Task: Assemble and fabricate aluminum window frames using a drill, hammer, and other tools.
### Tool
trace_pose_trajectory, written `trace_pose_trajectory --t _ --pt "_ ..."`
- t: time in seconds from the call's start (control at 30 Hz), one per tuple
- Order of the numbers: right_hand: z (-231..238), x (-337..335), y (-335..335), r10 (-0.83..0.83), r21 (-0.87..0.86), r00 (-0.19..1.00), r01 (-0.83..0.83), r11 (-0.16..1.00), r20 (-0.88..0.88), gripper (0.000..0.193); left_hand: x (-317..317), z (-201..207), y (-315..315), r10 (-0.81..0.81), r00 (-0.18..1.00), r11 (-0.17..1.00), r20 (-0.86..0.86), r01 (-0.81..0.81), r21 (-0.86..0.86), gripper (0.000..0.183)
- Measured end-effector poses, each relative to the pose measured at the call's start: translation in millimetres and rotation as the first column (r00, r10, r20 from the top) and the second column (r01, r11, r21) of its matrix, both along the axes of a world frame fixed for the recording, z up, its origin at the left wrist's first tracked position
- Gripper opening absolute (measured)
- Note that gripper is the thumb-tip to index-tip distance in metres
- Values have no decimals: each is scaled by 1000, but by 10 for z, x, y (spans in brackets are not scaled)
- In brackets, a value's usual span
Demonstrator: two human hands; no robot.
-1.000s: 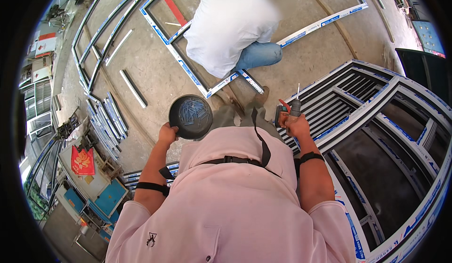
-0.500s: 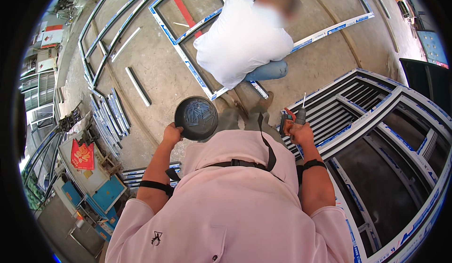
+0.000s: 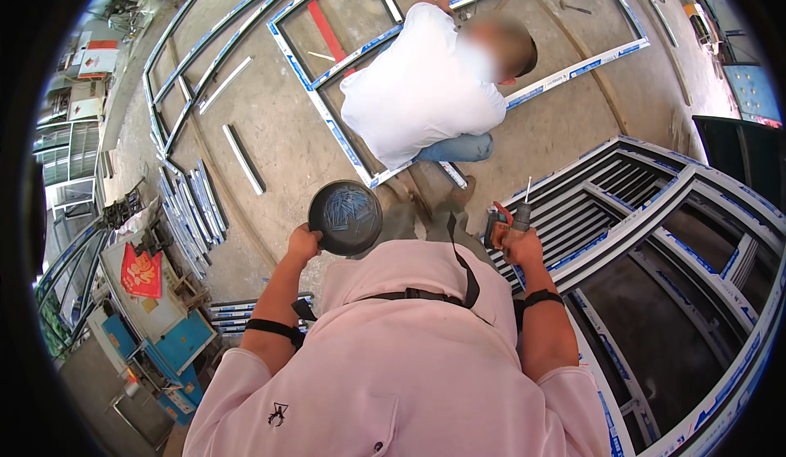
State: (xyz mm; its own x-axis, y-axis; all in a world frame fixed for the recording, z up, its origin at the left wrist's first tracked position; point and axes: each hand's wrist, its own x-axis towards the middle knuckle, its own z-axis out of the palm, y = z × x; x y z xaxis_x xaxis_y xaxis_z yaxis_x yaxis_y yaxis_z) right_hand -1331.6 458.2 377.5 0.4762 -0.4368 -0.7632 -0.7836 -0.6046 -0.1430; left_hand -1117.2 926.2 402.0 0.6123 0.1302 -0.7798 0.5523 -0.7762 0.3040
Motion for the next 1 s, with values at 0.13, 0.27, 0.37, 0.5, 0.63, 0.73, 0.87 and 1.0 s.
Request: trace_pose_trajectory --t 0.13,0.27,0.37,0.5,0.63,0.73,0.87,1.0 --pt "-65 -9 -10 -222 -28 975 222 975 -30 76 -2 -45 24 -24 1000 1000 -1 24 2 22" --pt "-5 28 5 -219 -3 976 219 976 -13 76 -19 -71 63 -14 1000 1000 -12 14 10 23" --pt "-46 -8 -20 -218 -6 976 218 976 -4 73 14 0 -12 -23 1000 1000 -19 23 0 23" --pt "-45 -12 -24 -262 -1 965 262 965 16 73 20 -10 -13 -18 1000 1000 -13 18 3 23" --pt "-59 -26 -35 -268 1 963 269 963 31 73 23 -56 8 -42 999 999 -9 42 12 23" --pt "-106 -97 -62 -309 -14 949 310 951 63 72 58 -20 -51 -75 997 997 -4 75 28 23" --pt "-45 -46 -50 -175 3 982 175 985 76 72 44 -81 15 -136 991 989 12 135 56 24" --pt "-26 -44 -53 -247 -4 968 248 969 32 71 58 -17 -52 -118 993 992 -8 118 41 24"
